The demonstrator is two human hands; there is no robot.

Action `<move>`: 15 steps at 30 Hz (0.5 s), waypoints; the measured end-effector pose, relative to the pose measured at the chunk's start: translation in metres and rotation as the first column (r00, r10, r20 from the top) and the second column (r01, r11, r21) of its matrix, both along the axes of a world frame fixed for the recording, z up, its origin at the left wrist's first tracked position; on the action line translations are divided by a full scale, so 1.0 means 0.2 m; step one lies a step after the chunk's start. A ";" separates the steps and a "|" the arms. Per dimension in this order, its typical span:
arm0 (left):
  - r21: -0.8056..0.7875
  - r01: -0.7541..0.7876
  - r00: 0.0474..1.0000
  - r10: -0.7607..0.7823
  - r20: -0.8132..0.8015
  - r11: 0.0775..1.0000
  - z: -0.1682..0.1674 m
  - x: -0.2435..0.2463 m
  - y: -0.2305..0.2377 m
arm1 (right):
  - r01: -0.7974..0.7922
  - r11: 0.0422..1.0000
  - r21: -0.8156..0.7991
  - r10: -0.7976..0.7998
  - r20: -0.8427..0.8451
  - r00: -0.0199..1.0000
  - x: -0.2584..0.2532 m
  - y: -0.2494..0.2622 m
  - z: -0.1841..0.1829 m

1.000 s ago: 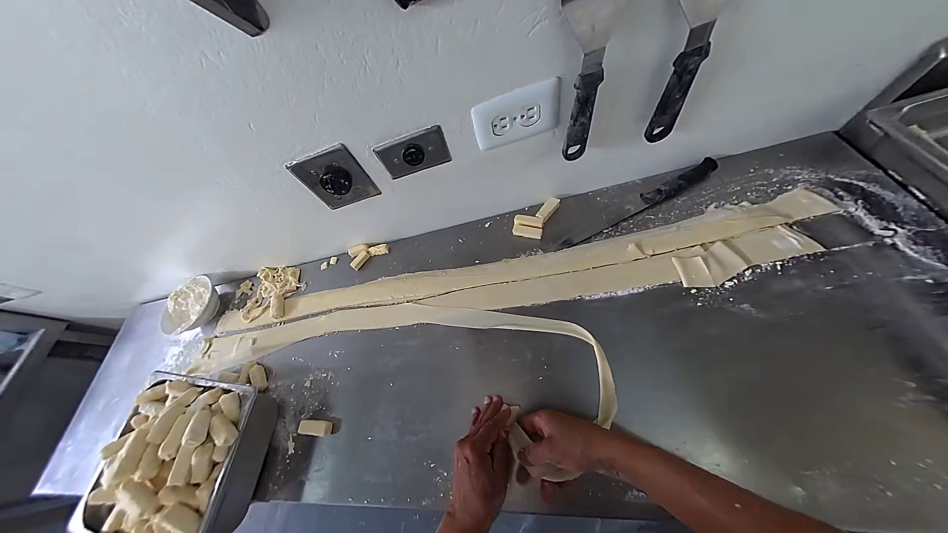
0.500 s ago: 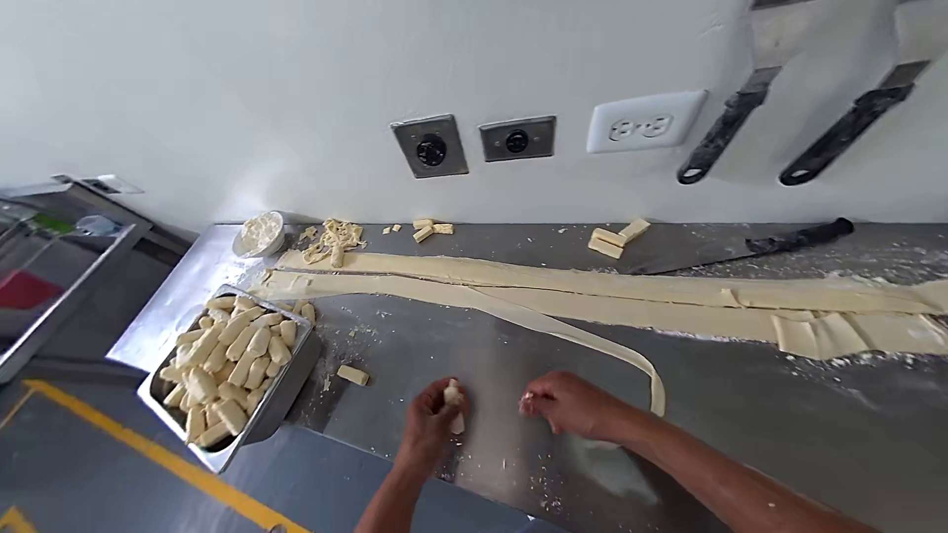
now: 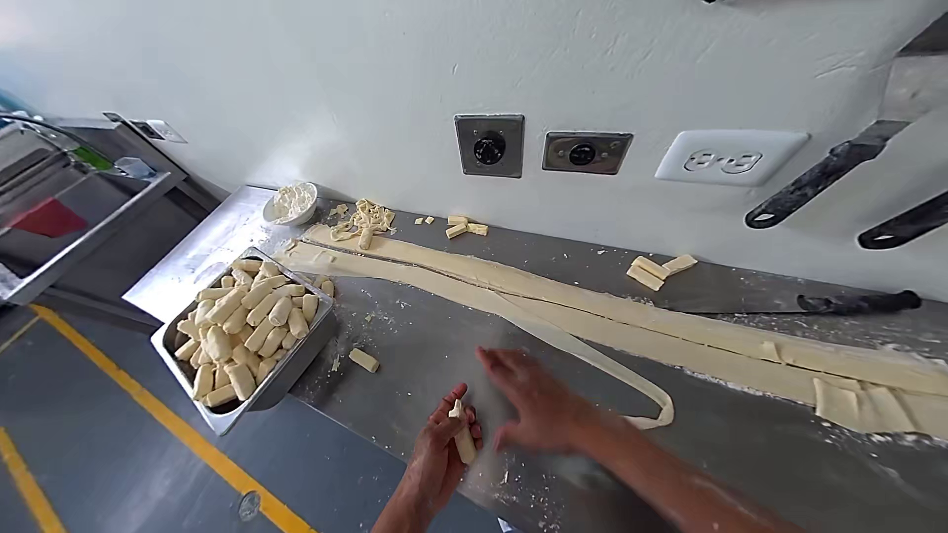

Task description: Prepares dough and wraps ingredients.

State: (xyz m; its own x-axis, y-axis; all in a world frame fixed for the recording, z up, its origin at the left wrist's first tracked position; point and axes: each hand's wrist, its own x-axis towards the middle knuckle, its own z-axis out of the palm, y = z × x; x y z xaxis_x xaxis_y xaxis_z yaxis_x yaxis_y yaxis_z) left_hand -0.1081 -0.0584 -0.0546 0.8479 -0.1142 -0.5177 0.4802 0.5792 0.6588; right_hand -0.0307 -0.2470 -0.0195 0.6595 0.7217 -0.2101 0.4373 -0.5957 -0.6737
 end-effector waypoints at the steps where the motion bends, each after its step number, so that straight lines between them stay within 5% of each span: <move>1: 0.004 -0.002 1.000 0.002 0.014 1.000 -0.01 -0.03 -0.02 | -0.031 0.995 0.091 0.032 -0.017 0.999 -0.08 0.03 0.00; 4: 0.067 -0.068 0.997 0.065 0.048 0.995 -0.01 -0.10 -0.07 | -0.063 0.961 0.271 0.047 0.066 0.997 -0.27 0.14 -0.11; 7: 0.162 -0.111 0.986 0.129 -0.104 0.980 -0.02 -0.10 -0.08 | -0.044 0.922 0.385 -0.035 0.195 0.980 -0.36 0.20 -0.20; 10: 0.353 -0.124 0.979 0.173 -0.110 0.927 -0.08 -0.09 -0.08 | -0.060 0.912 0.407 0.005 0.134 0.991 -0.40 0.21 -0.21; 12: 0.652 -0.147 0.989 0.112 0.095 0.743 -0.15 -0.05 0.04 | -0.001 0.934 0.356 -0.070 0.188 0.980 -0.38 0.16 -0.24; 15: 0.932 -0.275 0.961 0.062 0.268 0.235 -0.14 0.09 0.35 | 0.305 0.928 0.216 -0.363 0.323 0.874 -0.20 -0.08 -0.28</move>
